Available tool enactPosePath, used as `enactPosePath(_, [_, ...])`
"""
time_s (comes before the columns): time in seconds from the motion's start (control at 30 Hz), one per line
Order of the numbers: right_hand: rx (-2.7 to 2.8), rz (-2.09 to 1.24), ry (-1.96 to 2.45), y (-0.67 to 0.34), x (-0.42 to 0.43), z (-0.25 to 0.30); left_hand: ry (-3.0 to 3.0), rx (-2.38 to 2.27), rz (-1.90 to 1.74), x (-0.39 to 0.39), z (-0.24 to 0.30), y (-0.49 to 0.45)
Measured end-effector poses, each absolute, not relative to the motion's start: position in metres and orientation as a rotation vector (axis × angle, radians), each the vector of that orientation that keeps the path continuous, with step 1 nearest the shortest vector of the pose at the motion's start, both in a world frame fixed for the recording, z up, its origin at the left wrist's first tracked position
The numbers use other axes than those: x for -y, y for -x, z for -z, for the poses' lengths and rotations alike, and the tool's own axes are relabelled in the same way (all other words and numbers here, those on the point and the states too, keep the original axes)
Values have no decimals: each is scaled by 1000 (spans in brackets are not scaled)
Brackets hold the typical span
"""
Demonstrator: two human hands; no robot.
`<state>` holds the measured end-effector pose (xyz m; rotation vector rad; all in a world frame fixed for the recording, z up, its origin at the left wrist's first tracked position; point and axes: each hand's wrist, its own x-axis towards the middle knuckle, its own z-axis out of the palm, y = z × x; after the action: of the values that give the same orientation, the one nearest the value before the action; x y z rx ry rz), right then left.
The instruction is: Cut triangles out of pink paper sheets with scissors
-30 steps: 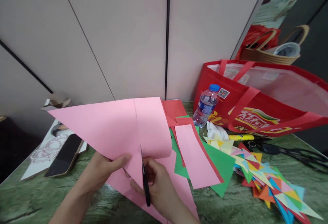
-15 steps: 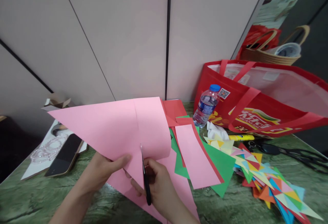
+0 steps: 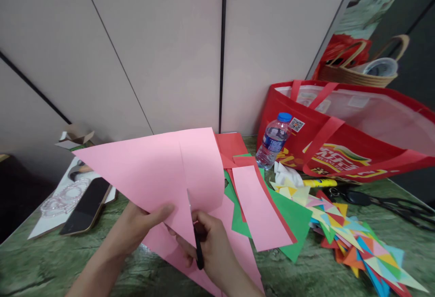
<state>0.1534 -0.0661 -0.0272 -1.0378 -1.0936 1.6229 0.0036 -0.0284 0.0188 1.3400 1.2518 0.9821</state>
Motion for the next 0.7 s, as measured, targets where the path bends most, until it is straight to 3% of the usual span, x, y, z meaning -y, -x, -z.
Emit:
enactPosePath(0.27, [1093,-1643,1011,-154,66,28,-1241,-1202,-1121,22,-14,4])
enactPosePath(0.47, [1047,-1635,944,-151,65,31,-1455,-1466,-990,22,-15,12])
enactPosePath(0.7, [1100,-1554,914,-155,65,34,-1568,-1449,-868,25,-19,14])
